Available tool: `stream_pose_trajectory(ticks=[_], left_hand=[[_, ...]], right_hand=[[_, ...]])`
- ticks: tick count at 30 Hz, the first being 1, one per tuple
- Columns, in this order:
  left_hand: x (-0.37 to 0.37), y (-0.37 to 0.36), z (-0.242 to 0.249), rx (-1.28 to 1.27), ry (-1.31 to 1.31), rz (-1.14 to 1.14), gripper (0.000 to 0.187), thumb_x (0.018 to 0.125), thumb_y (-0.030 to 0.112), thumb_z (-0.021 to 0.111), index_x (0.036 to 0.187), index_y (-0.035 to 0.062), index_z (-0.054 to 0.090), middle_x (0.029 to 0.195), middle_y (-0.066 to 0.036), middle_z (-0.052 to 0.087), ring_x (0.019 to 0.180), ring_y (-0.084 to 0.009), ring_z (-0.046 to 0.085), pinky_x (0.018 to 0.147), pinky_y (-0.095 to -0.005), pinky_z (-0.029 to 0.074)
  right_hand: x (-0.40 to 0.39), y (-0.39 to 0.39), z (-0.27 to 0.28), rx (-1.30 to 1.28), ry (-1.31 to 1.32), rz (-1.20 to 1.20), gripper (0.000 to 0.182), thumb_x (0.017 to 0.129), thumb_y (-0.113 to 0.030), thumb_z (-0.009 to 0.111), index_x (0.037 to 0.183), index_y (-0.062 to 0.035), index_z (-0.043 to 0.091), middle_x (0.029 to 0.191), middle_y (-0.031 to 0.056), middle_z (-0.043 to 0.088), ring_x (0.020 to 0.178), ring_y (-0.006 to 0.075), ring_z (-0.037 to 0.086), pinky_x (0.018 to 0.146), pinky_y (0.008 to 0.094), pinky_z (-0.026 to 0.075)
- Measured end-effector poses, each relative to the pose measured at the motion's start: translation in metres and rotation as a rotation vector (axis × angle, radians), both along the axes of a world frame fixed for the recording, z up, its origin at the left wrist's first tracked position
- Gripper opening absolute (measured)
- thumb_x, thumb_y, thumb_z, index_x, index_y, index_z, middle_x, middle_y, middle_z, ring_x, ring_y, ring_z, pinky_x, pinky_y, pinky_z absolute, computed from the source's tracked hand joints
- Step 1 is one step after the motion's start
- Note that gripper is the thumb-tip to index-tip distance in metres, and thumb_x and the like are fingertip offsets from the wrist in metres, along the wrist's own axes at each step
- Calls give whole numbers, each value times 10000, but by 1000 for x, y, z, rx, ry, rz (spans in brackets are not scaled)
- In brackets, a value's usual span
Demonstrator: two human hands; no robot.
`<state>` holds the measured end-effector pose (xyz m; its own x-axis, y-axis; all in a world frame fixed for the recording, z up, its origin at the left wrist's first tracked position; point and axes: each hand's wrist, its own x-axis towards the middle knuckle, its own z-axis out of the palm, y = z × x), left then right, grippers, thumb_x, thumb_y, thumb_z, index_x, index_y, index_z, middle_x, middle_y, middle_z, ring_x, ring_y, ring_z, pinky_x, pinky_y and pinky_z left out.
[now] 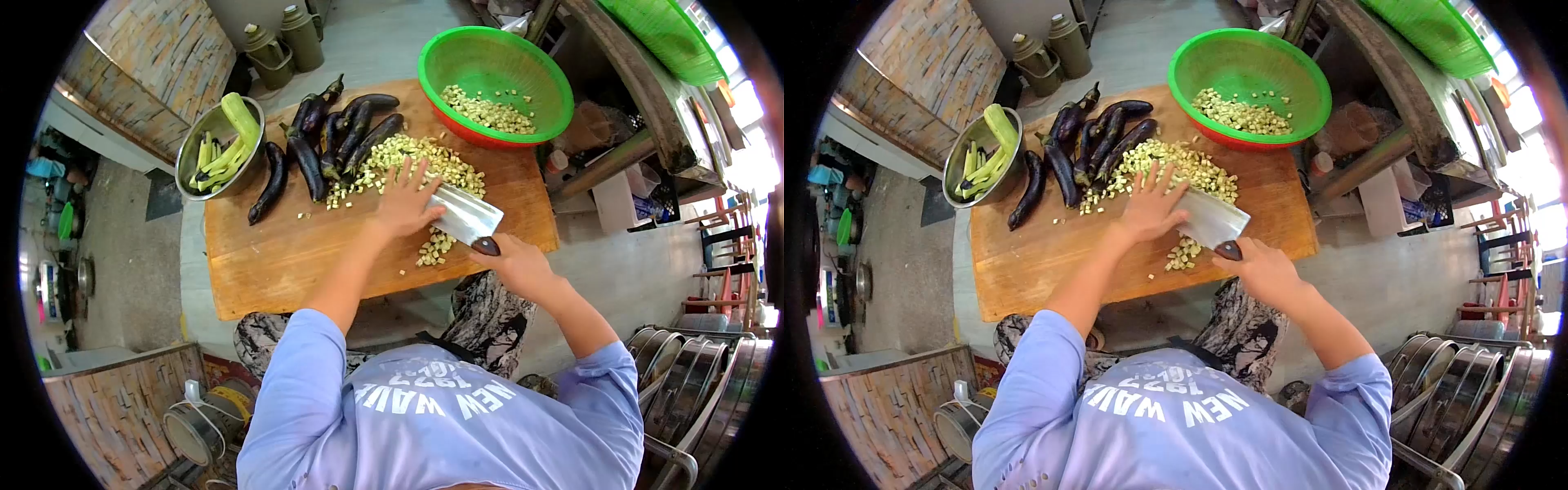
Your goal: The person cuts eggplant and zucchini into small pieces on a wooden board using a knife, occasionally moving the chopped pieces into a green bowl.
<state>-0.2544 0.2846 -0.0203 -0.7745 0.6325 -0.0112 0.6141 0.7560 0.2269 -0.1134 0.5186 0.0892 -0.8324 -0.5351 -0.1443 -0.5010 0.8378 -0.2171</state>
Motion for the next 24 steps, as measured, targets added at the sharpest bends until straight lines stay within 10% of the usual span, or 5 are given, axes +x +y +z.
stream_pose_trajectory(ticks=[5, 10, 13, 16, 24], left_hand=[[-22, -17, -4, 187, -104, 158, 645, 983, 564, 266, 1500, 182, 317, 1587, -208, 61, 1462, -411, -15, 1164, -535, -2], [4, -7, -4, 390, 119, 118, 675, 965, 595, 276, 1500, 184, 321, 1578, -232, 72, 1447, -453, 20, 1157, -552, 39], [47, 4, 18, 348, 139, -91, 725, 931, 671, 268, 1499, 224, 326, 1576, -227, 95, 1440, -471, 36, 1155, -566, 54], [65, 10, 20, 394, 174, -314, 714, 913, 664, 332, 1495, 251, 332, 1575, -219, 111, 1434, -483, 57, 1151, -583, 48], [-2, -1, -22, 270, 198, -26, 593, 951, 543, 403, 1455, 230, 407, 1569, -218, 147, 1428, -482, 107, 1140, -597, 76]], right_hand=[[19, 29, -20, -204, 3, -123, 707, 761, -2, 598, 1399, -279, 468, 1140, 146, 558, 953, 341, 607, 760, 422, 521], [4, -13, -20, -1225, -577, -698, 629, 907, -9, 450, 1496, -101, 249, 1007, 71, 555, 704, 84, 539, 497, 230, 465], [-9, -31, -28, -1683, -803, -826, 577, 936, -20, 476, 1472, -100, 277, 949, 71, 556, 693, 105, 532, 483, 252, 455], [-9, -33, -30, -1800, -915, -860, 498, 953, -52, 489, 1425, -103, 337, 932, 56, 551, 690, 103, 523, 481, 238, 451], [53, 9, -21, -1931, -1114, -875, 519, 881, -106, 601, 1355, -65, 392, 981, 111, 535, 652, 113, 489, 413, 217, 411]])
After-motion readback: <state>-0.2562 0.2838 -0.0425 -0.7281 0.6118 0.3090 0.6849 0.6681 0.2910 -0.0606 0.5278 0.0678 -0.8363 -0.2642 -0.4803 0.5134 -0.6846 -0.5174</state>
